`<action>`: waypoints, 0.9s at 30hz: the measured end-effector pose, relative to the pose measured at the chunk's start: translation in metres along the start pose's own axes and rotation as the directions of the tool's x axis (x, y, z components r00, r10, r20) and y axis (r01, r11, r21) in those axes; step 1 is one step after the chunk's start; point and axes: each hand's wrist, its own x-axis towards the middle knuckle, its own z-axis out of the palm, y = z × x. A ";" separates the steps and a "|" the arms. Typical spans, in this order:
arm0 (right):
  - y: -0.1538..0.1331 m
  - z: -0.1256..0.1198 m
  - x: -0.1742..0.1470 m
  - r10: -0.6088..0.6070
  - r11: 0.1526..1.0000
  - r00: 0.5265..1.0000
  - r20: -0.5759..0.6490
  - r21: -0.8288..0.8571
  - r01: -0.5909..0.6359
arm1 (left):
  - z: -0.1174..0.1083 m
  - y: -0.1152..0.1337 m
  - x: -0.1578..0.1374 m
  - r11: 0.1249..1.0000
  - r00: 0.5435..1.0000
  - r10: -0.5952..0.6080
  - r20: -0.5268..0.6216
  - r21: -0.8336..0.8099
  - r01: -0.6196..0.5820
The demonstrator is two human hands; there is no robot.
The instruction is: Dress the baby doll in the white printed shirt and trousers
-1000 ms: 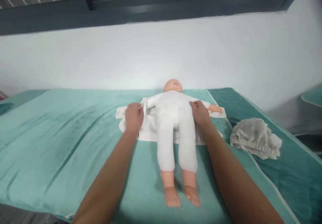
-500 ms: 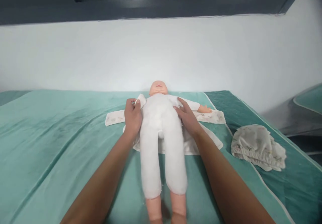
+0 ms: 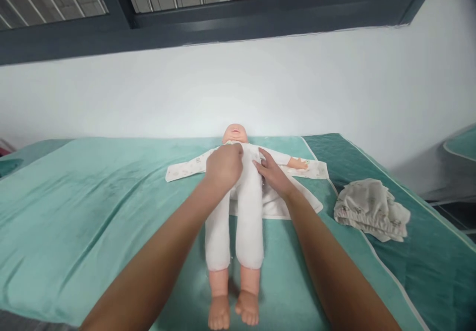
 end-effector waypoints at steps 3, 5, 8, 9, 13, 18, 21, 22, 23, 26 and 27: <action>0.003 -0.003 0.001 -0.005 0.998 1.000 -0.008 -0.062 0.005 | 0.002 0.012 -0.019 0.977 0.992 0.124 0.015 -0.178 -0.120; 0.003 -0.004 0.000 -0.019 0.998 1.000 0.006 -0.064 0.020 | 0.002 0.009 -0.033 0.963 0.983 0.147 -0.112 -0.211 -0.168; 0.002 -0.005 0.000 -0.027 0.998 1.000 0.012 -0.056 0.028 | 0.005 -0.014 -0.059 0.980 0.954 0.073 -0.292 -0.156 -0.123; 0.002 -0.005 0.000 -0.019 0.998 1.000 0.009 -0.067 0.020 | 0.008 -0.025 -0.069 0.987 0.955 0.052 -0.293 -0.132 -0.094; 0.003 -0.005 0.002 -0.001 0.994 1.000 -0.023 -0.113 -0.002 | 0.026 -0.063 -0.108 0.993 0.974 -0.057 -0.220 -0.117 0.032; 0.002 -0.003 0.000 0.001 0.997 1.000 -0.022 -0.083 -0.003 | 0.039 -0.077 -0.122 0.975 0.951 -0.100 -0.294 -0.219 0.035; -0.002 -0.004 -0.002 0.018 0.993 0.999 -0.030 -0.113 -0.022 | 0.036 -0.068 -0.117 0.974 0.933 0.121 -0.339 -0.143 -0.178; -0.003 -0.004 -0.003 0.023 0.992 0.999 -0.034 -0.120 -0.027 | 0.034 -0.064 -0.115 0.964 0.921 0.187 -0.342 -0.115 -0.238; -0.004 -0.004 -0.003 0.028 0.991 0.999 -0.036 -0.126 -0.032 | 0.033 -0.061 -0.113 0.951 0.913 0.241 -0.329 -0.106 -0.289; -0.006 -0.005 -0.004 0.030 0.991 0.999 -0.037 -0.133 -0.034 | 0.033 -0.064 -0.102 0.915 0.923 0.271 -0.275 -0.223 -0.335; -0.006 -0.005 -0.004 0.026 0.991 0.999 -0.033 -0.131 -0.030 | 0.035 -0.072 -0.097 0.914 0.932 0.228 -0.282 -0.268 -0.305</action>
